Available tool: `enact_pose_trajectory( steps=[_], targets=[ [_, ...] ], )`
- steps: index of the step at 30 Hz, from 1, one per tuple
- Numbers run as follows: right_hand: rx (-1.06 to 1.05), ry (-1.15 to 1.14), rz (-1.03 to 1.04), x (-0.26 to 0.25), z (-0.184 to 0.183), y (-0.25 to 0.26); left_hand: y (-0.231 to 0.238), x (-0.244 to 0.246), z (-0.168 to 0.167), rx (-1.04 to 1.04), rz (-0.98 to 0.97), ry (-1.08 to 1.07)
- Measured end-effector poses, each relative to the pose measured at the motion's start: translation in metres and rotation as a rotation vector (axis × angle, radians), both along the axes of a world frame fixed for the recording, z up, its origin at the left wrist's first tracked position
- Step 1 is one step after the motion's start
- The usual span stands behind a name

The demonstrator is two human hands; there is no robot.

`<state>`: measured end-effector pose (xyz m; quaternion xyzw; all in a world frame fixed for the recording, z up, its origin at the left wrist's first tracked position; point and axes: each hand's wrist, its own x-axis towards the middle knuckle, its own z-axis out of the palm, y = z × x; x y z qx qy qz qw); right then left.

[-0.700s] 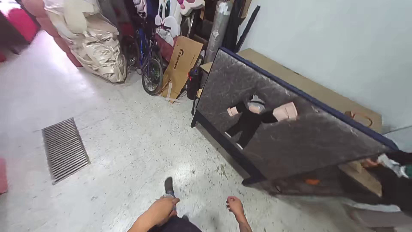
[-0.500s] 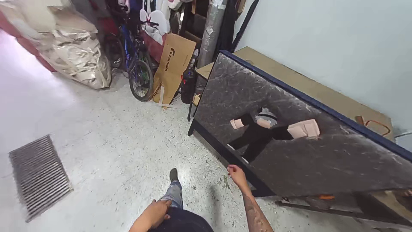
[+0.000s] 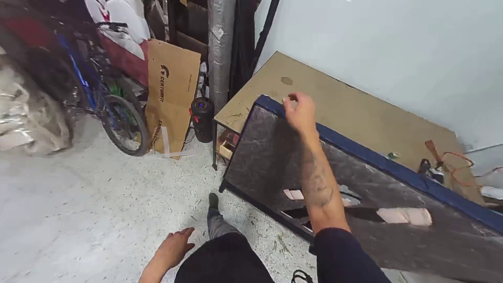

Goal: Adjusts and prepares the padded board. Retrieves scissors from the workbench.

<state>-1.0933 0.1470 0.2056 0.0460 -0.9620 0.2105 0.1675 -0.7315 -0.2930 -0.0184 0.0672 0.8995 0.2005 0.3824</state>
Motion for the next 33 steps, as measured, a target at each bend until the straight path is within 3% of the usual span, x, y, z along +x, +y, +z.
enact_pose_trajectory(
  steps=[2, 4, 7, 9, 11, 15, 17, 21, 23, 25, 29, 31, 33],
  targets=[
    [-0.019, -0.195, -0.076, -0.078, -0.01, 0.001, -0.002, -0.056, -0.008, -0.193, -0.029, -0.089],
    [-0.011, -0.452, -0.105, -0.101, -0.016, -0.01, -0.002, -0.111, 0.002, -0.129, -0.015, -0.051],
    [0.085, -0.448, -0.222, -0.08, -0.009, -0.024, 0.005, -0.205, 0.008, 0.185, -0.117, 0.016],
    [0.132, -0.42, -0.292, -0.064, -0.008, -0.038, 0.007, -0.269, 0.031, 0.24, -0.196, -0.028],
    [0.164, -0.438, -0.354, -0.036, -0.012, -0.056, -0.005, -0.315, 0.024, 0.231, -0.279, -0.011],
    [0.161, -0.35, -0.473, 0.015, -0.021, -0.096, -0.018, -0.427, 0.014, 0.195, -0.464, -0.07],
    [0.103, -0.244, -0.676, 0.043, -0.022, -0.13, -0.022, -0.481, -0.007, 0.164, -0.662, -0.086],
    [-0.058, 0.257, -0.97, 0.11, -0.03, -0.177, -0.02, -0.545, -0.044, 0.313, -0.907, -0.266],
    [-0.221, 0.464, -1.22, 0.145, -0.04, -0.202, 0.004, -0.555, -0.062, 0.41, -0.859, -0.352],
    [-0.383, 0.598, -1.49, 0.18, -0.05, -0.222, 0.042, -0.535, -0.06, 0.491, -0.917, -0.364],
    [-0.76, 0.624, -1.675, 0.226, -0.067, -0.25, 0.099, -0.443, -0.062, 0.692, -1.391, -0.277],
    [-0.844, 0.631, -1.638, 0.239, -0.068, -0.253, 0.107, -0.396, -0.081, 0.923, -1.232, -0.439],
    [-0.89, 0.634, -1.661, 0.256, -0.074, -0.262, 0.095, -0.365, -0.08, 0.981, -1.01, -0.571]
  ],
)
